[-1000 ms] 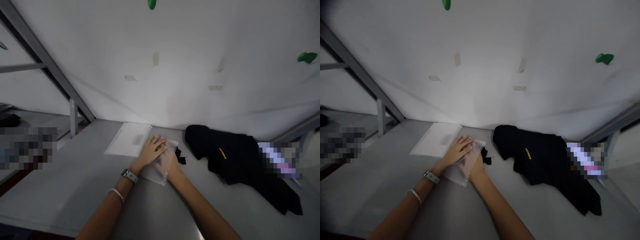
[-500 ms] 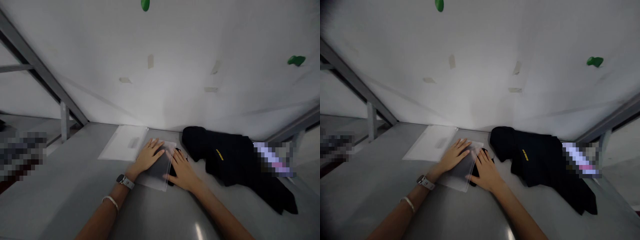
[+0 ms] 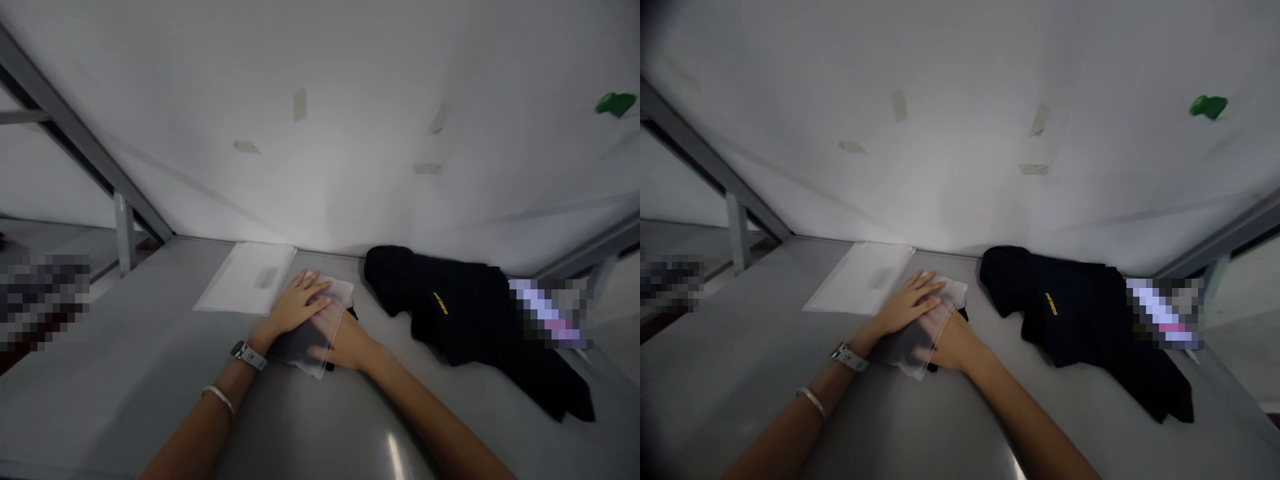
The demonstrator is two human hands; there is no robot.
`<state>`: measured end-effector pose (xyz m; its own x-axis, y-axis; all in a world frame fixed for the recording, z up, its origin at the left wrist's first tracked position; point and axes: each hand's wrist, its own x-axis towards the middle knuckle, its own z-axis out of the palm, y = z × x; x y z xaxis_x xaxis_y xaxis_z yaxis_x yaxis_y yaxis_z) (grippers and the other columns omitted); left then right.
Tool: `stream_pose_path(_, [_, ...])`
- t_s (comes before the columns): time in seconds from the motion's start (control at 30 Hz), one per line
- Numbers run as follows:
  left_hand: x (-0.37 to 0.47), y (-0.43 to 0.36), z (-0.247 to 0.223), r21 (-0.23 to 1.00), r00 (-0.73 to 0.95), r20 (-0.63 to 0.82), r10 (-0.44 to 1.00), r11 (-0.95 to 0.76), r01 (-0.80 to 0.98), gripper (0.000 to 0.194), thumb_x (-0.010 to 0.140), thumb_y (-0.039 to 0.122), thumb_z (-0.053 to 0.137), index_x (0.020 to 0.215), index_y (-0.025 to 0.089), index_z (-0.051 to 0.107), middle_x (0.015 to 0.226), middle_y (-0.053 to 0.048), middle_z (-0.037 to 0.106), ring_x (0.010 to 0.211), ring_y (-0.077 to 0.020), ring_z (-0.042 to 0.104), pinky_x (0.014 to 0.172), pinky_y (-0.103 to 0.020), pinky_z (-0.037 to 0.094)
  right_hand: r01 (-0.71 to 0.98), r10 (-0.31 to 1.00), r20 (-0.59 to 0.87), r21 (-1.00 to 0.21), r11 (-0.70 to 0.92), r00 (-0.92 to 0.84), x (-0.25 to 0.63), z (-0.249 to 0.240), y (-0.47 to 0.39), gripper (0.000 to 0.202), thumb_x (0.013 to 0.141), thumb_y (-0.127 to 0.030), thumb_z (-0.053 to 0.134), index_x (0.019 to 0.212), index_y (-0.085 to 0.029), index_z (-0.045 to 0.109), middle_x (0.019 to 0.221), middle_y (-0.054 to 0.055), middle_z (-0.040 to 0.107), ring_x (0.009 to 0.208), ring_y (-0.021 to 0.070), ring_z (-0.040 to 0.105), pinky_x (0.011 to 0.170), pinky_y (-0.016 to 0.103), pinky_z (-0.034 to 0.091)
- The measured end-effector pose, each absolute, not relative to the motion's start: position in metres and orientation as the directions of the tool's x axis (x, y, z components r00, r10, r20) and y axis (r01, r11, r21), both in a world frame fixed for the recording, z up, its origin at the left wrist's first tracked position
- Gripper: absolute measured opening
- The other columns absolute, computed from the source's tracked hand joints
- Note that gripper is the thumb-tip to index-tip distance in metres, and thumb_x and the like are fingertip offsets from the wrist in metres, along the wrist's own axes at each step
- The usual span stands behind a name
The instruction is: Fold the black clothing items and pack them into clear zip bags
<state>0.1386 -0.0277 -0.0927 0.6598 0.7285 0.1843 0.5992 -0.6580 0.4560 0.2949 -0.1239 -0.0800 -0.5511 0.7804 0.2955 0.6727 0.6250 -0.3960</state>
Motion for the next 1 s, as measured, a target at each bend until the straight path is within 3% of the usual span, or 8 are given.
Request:
stream_pose_path(0.17, [0.140, -0.028, -0.088, 0.519, 0.618, 0.160, 0.770, -0.598, 0.611, 0.043, 0.091, 0.047, 0.049, 0.129, 0.028, 0.058, 0.147, -0.003, 0.045, 0.141, -0.0304, 0.029, 0.115, -0.051, 0.028, 0.820, 0.879, 0.302, -0.341, 0.460, -0.368, 0.271, -0.089, -0.104, 0.069, 0.077, -0.031, 0.065, 0.139, -0.012, 0.042, 0.144, 0.016, 0.045, 0.136, 0.0338, 0.034, 0.113, 0.046, 0.027])
stream_pose_path(0.3, [0.140, -0.028, -0.085, 0.562, 0.589, 0.139, 0.796, -0.553, 0.615, 0.045, 0.091, 0.046, 0.050, 0.131, 0.027, 0.056, 0.149, -0.004, 0.042, 0.142, -0.0300, 0.028, 0.115, -0.052, 0.027, 0.873, 0.925, 0.296, -0.353, 0.336, -0.237, 0.259, -0.093, -0.089, 0.069, 0.083, -0.036, 0.060, 0.140, -0.005, 0.040, 0.144, 0.023, 0.040, 0.134, 0.0389, 0.035, 0.113, 0.053, 0.024])
stream_pose_path(0.47, [0.137, -0.026, -0.087, 0.571, 0.592, 0.144, 0.793, -0.555, 0.605, 0.044, 0.093, 0.045, 0.044, 0.133, 0.028, 0.054, 0.149, -0.001, 0.042, 0.142, -0.0278, 0.029, 0.117, -0.048, 0.026, 0.812, 0.873, 0.314, -0.344, 0.472, -0.374, 0.281, -0.089, -0.102, 0.062, 0.089, -0.040, 0.051, 0.143, -0.013, 0.036, 0.148, 0.015, 0.039, 0.139, 0.0291, 0.030, 0.115, 0.049, 0.024])
stream_pose_path(0.6, [0.136, -0.026, -0.089, 0.543, 0.606, 0.148, 0.781, -0.577, 0.610, 0.045, 0.094, 0.048, 0.041, 0.134, 0.029, 0.052, 0.149, -0.002, 0.042, 0.143, -0.0258, 0.026, 0.117, -0.048, 0.025, 0.749, 0.826, 0.325, -0.358, 0.558, -0.460, 0.311, -0.085, -0.135, 0.065, 0.093, -0.045, 0.045, 0.146, -0.010, 0.029, 0.149, 0.016, 0.038, 0.140, 0.0261, 0.031, 0.112, 0.046, 0.032])
stream_pose_path(0.7, [0.136, -0.027, -0.089, 0.518, 0.616, 0.141, 0.775, -0.588, 0.622, 0.048, 0.093, 0.052, 0.041, 0.134, 0.028, 0.052, 0.150, -0.004, 0.041, 0.143, -0.0263, 0.026, 0.117, -0.048, 0.025, 0.787, 0.837, 0.413, -0.348, 0.509, -0.359, 0.327, -0.088, -0.156, 0.045, 0.095, -0.033, 0.044, 0.135, -0.014, 0.048, 0.141, 0.014, 0.049, 0.133, 0.0254, 0.041, 0.108, 0.045, 0.038])
stream_pose_path(0.8, [0.135, -0.026, -0.089, 0.504, 0.630, 0.130, 0.766, -0.598, 0.623, 0.051, 0.093, 0.054, 0.041, 0.135, 0.027, 0.052, 0.150, -0.004, 0.040, 0.143, -0.0274, 0.025, 0.117, -0.047, 0.023, 0.855, 0.861, 0.498, -0.396, 0.335, -0.107, 0.332, -0.094, -0.164, 0.028, 0.092, -0.021, 0.042, 0.108, -0.017, 0.066, 0.115, 0.012, 0.066, 0.112, 0.0251, 0.058, 0.096, 0.045, 0.046])
stream_pose_path(0.87, [0.135, -0.026, -0.089, 0.498, 0.638, 0.126, 0.760, -0.605, 0.622, 0.051, 0.093, 0.054, 0.041, 0.135, 0.027, 0.051, 0.151, -0.004, 0.039, 0.143, -0.0276, 0.025, 0.117, -0.047, 0.023, 0.871, 0.871, 0.491, -0.413, 0.268, -0.035, 0.331, -0.096, -0.165, 0.027, 0.090, -0.017, 0.043, 0.101, -0.018, 0.067, 0.108, 0.011, 0.068, 0.105, 0.0252, 0.061, 0.090, 0.044, 0.048])
stream_pose_path(1.0, [0.134, -0.026, -0.088, 0.468, 0.648, 0.116, 0.753, -0.617, 0.633, 0.053, 0.093, 0.056, 0.038, 0.137, 0.028, 0.049, 0.151, -0.005, 0.038, 0.143, -0.0280, 0.024, 0.117, -0.047, 0.024, 0.863, 0.868, 0.487, -0.394, 0.318, -0.098, 0.326, -0.097, -0.164, 0.029, 0.090, -0.015, 0.043, 0.110, -0.018, 0.064, 0.118, 0.010, 0.066, 0.114, 0.0257, 0.057, 0.094, 0.046, 0.043])
